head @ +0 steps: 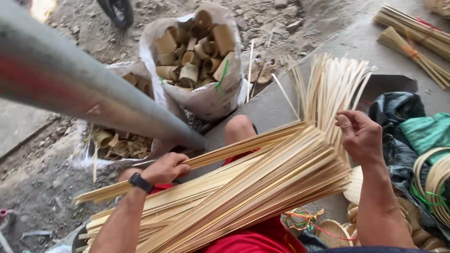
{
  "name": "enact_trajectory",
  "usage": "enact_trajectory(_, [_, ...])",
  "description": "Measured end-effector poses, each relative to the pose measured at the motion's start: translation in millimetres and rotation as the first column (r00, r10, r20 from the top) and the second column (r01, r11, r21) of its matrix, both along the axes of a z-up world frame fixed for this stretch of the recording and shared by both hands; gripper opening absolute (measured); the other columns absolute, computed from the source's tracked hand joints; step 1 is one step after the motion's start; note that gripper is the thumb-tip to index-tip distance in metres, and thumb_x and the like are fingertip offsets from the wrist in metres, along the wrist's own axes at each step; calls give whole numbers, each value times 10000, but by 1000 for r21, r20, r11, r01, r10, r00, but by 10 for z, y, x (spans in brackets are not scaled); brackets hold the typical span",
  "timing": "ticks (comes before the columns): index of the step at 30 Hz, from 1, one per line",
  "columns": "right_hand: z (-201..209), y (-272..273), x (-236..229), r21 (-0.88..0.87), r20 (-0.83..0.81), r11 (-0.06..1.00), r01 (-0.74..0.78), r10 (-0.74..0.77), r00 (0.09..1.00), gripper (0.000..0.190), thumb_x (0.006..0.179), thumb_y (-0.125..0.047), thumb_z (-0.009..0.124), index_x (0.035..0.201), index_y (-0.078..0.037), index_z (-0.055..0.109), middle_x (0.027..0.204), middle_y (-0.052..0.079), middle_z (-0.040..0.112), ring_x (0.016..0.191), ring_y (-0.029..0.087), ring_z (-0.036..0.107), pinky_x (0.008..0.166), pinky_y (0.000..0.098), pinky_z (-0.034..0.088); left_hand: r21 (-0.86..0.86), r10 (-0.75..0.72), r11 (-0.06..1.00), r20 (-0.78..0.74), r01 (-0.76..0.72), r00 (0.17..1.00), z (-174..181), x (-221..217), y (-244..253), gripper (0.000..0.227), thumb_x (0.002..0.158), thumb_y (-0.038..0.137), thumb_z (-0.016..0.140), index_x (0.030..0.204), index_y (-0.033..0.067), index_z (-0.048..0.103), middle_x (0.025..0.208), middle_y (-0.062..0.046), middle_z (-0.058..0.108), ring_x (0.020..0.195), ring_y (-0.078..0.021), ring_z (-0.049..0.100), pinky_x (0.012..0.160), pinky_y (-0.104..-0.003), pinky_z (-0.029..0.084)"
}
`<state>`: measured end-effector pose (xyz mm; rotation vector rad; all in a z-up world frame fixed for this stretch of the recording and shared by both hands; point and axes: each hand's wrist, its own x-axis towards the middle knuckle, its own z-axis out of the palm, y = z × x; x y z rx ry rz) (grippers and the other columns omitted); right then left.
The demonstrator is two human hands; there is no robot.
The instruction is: The person wraps several bamboo strips around a vertical metal post and pulls them back and forth by hand. The person also selects and sorts the strips from a pile.
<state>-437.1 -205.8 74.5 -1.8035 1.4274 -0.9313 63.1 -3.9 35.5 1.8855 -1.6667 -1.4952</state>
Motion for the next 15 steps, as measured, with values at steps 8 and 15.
enact_trajectory(8, [475,453,1418,34,-162,848,-529,527,834,203,934,-173,709,1093,-51,743,1002,125,760,905,234,735,775,358,591,4,190,981,-246,-195,951,565,-10,-174,276,980,235,639,835,5,688,679,-35,661,620,-111,596,578,-300,495])
enact_trajectory(15, [149,913,2346,356,-283,438,-825,892,352,301,971,-303,579,1170,-99,676,1194,129,710,1167,299,639,1024,462,474,42,190,981,-448,-192,874,1012,-88,-492,254,992,256,646,950,11,695,809,-34,717,682,-112,677,638,-288,592])
